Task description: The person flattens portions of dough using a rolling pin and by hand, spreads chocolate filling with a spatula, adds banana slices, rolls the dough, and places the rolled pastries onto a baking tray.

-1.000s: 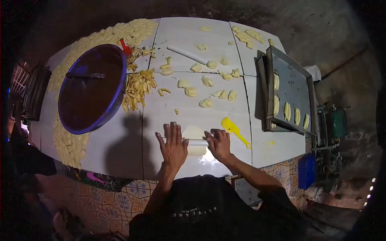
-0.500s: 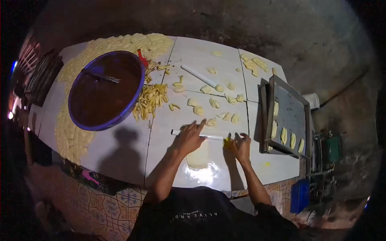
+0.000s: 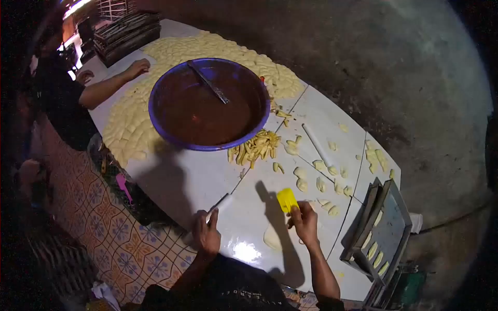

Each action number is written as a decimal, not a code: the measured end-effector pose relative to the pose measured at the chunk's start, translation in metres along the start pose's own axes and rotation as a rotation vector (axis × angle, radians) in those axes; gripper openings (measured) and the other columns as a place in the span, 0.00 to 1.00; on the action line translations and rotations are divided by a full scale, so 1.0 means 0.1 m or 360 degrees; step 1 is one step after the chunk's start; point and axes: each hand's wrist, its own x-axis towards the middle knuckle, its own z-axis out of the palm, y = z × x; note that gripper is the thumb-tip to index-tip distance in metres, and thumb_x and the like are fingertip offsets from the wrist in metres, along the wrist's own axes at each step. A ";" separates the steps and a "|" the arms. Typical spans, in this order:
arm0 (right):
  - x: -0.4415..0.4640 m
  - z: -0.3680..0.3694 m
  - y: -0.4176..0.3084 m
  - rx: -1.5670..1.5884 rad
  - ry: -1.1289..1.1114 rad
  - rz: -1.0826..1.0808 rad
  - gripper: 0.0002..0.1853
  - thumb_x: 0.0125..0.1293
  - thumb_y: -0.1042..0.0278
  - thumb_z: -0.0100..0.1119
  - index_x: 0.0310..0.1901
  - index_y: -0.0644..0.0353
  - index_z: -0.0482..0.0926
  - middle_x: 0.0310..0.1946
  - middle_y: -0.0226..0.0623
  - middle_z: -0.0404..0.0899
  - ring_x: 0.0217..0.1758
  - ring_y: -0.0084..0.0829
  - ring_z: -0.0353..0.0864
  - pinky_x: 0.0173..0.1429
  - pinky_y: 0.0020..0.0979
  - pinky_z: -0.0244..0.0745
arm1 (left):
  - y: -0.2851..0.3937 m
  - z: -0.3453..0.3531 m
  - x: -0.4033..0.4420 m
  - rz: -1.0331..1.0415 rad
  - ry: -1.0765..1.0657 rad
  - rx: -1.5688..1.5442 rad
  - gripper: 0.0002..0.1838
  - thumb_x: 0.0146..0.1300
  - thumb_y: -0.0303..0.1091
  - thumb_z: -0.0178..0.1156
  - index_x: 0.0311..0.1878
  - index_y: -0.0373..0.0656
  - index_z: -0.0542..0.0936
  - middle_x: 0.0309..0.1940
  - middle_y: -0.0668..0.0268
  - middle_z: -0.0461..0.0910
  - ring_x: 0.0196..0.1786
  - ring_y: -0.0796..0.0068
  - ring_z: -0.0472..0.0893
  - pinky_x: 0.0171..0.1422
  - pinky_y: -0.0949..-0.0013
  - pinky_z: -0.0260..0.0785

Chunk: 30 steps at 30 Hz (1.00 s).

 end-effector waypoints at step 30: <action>2.79 1.22 -2.69 -0.1415 -0.1876 -0.1174 0.12 0.54 0.73 0.62 0.41 0.64 0.85 0.35 0.56 0.84 0.42 0.57 0.83 0.44 0.51 0.75 | -0.09 -0.07 0.07 -0.0752 0.0007 -0.0414 0.20 0.73 0.37 0.46 0.60 0.54 0.83 0.54 0.54 0.77 0.58 0.47 0.75 0.64 0.43 0.60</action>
